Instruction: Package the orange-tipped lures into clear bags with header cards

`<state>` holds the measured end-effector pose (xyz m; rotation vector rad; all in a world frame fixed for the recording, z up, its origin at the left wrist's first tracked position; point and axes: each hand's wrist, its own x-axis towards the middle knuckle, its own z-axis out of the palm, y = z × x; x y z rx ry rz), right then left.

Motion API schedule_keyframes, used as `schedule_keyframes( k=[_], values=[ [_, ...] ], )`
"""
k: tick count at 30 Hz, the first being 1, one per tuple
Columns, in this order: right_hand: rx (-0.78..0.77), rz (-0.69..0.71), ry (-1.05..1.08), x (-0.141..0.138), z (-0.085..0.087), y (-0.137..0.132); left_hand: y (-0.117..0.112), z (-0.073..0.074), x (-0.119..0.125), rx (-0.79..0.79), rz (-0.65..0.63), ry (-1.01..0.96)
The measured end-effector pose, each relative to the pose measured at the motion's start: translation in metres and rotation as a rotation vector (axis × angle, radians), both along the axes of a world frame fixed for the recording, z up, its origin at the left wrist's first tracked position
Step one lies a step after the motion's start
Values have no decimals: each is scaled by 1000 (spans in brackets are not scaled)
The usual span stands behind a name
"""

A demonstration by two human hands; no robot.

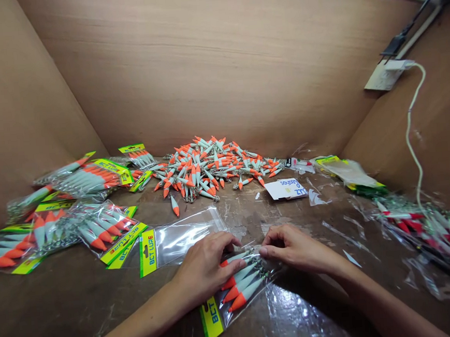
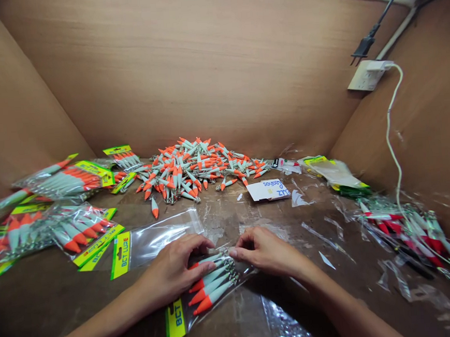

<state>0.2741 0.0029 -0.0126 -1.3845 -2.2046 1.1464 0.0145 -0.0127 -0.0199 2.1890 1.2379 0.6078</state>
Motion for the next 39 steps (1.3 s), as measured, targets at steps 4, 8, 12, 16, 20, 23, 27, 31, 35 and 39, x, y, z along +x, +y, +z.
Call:
schedule_keyframes(
  k=[4, 8, 12, 16, 20, 23, 27, 31, 35, 39],
  values=[
    [-21, 17, 6, -1, -2, -2, 6, -4, -3, -41, 17, -89],
    [137, -82, -248, 15, 9, 3, 18, 1, 1, -110, 8, -119],
    [10, -89, -505, 33, 21, 2, 40, 9, 26, -162, -41, -47],
    [-131, 46, -460, 35, 18, -3, 65, 6, 57, -328, -82, 43],
    [-124, -7, -363, 32, 11, 1, 76, 2, 68, -407, -103, -30],
    [10, -118, -262, 31, 13, 9, 72, 5, 61, -438, -84, -203],
    [198, -246, 86, 20, 16, 15, 60, 17, 47, -440, 5, -462],
    [59, -217, 485, 0, 9, 15, 53, 27, 41, -412, 74, -644],
    [77, -169, 625, -15, 6, 18, 48, 33, 34, -381, 82, -742],
    [121, -155, 624, -21, 17, 22, 43, 31, 23, -387, 24, -706]
  ],
)
